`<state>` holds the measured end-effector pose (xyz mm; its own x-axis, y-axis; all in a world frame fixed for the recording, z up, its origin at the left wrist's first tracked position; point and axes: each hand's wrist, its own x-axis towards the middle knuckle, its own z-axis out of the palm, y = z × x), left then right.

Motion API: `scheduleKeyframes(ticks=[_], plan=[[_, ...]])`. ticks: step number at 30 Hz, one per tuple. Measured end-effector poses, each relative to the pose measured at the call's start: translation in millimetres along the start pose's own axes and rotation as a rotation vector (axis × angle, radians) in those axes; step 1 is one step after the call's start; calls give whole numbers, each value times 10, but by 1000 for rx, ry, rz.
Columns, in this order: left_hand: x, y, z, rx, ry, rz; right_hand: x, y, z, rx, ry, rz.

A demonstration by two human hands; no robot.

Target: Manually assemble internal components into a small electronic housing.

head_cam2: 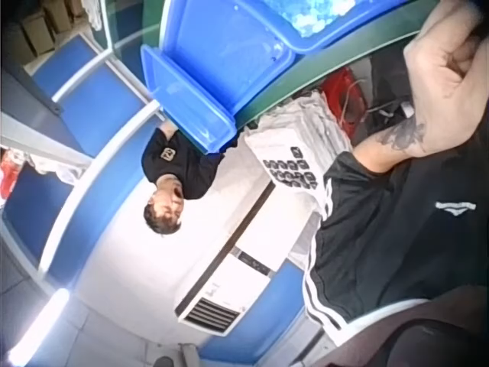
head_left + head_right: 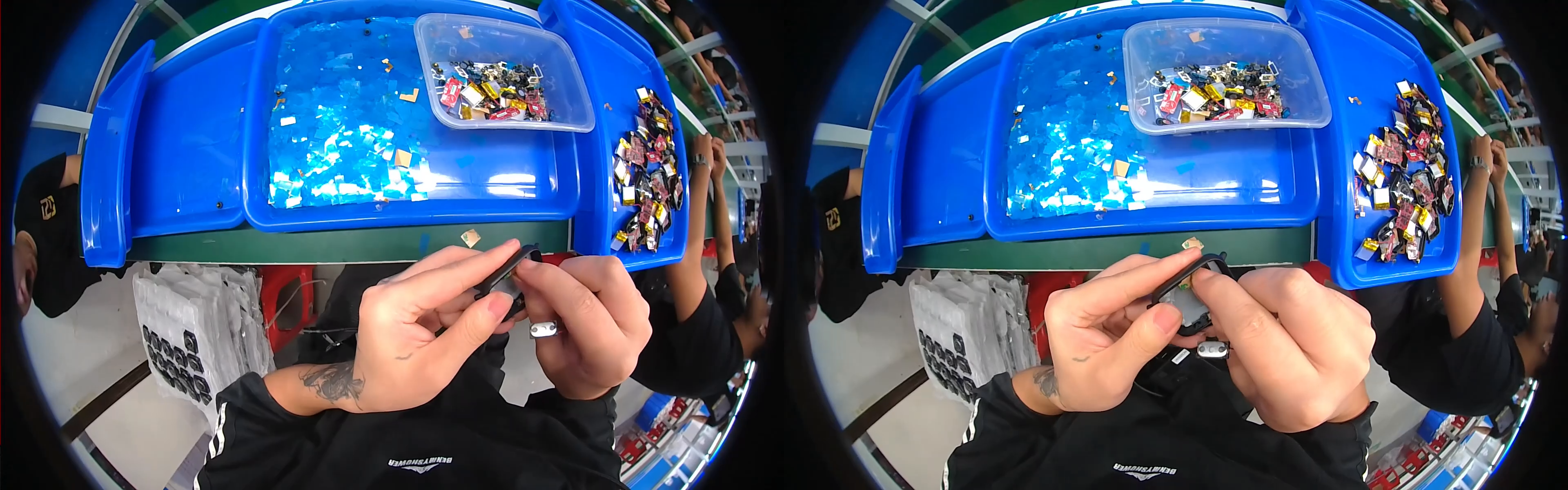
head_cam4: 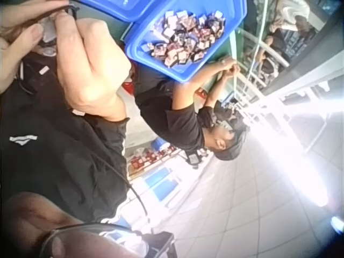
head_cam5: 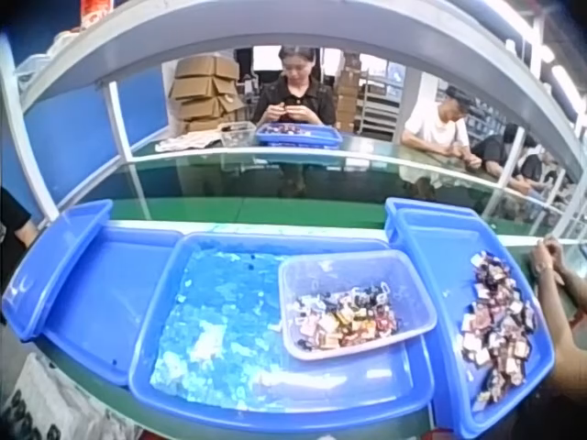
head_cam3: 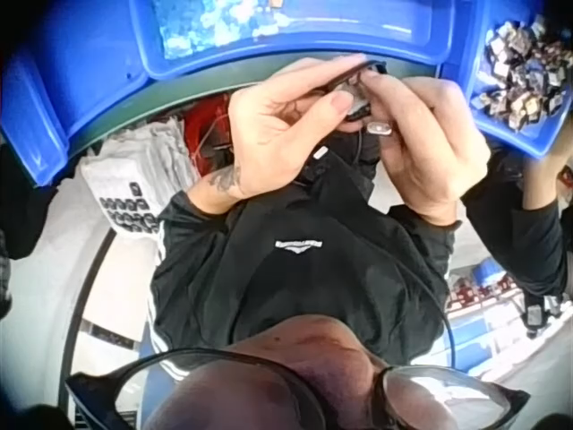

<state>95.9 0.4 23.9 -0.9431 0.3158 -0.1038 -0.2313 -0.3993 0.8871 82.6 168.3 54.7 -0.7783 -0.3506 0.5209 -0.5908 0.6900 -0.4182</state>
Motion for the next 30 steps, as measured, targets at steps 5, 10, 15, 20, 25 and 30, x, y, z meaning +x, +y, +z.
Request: scheduleKeyframes(ticks=[5, 10, 15, 20, 25, 30], plan=[[18, -60, -3, -64, 0, -49, -7, 27, 34, 85, -12, 52], [-23, -67, 28, -174, 65, -65, -26, -33, 24, 99, 72, 129], [-15, -68, -1, -294, 45, -142, -76, 2, 42, 41, 40, 69], [-38, -44, 8, -290, 65, -121, -47, -101, -8, -58, -27, 82], [-93, -52, -68, -186, 17, -65, 16, -101, -50, -80, -81, 20], [-99, -87, -53, -165, 18, -53, 41, 44, -27, 26, -95, -153]])
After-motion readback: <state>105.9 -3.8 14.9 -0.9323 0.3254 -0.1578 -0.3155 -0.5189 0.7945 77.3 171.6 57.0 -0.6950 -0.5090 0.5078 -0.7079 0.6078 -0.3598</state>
